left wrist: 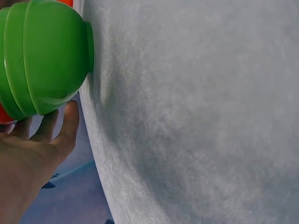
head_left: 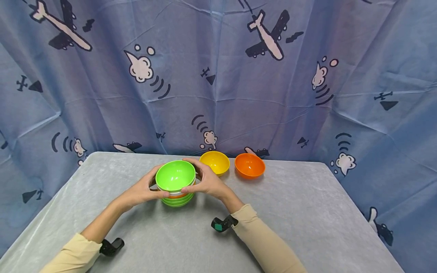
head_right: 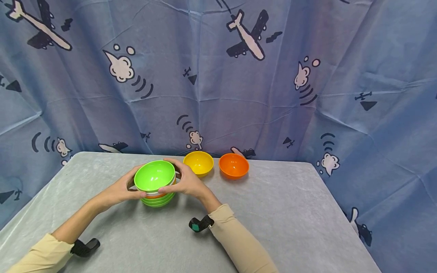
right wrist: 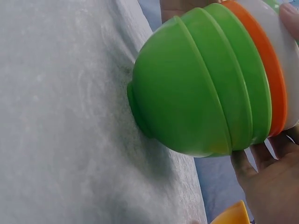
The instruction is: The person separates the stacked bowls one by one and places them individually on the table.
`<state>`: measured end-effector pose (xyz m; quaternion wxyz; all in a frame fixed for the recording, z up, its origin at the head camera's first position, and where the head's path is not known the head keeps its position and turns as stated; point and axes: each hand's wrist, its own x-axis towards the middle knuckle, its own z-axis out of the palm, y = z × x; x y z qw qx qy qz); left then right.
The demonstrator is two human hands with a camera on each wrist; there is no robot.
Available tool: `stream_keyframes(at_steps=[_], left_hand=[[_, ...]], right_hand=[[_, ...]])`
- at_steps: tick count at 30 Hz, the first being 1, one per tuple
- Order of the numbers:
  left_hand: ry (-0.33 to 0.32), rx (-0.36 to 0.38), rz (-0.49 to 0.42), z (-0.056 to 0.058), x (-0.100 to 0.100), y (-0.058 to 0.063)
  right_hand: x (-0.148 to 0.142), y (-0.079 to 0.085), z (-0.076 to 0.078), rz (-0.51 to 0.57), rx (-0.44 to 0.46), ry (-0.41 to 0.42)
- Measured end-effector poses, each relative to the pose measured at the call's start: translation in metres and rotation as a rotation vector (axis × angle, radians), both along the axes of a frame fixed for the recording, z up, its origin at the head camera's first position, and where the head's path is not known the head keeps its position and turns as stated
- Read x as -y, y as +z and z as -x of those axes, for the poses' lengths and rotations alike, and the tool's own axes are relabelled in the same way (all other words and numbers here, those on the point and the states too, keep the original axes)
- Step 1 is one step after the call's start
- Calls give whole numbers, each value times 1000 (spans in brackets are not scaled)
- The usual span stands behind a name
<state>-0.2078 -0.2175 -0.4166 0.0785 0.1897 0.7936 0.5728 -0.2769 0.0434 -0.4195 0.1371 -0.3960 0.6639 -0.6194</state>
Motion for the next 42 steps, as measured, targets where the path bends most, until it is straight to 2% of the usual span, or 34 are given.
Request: stream_keyframes(at_steps=[15,29,35,42], left_hand=[[-3,9,-3,2,1,-4],[7,21,-16,1,0,-6],[1,-8,-19,1,0,-10],[41,-20,1,1,0,-10]], right_hand=[[3,0,-2,4,-23,-40],[-1,9,-2,148,0,-49],[-3,14,-2,195,12,-56],[-7,21,-1,282,55,-15]])
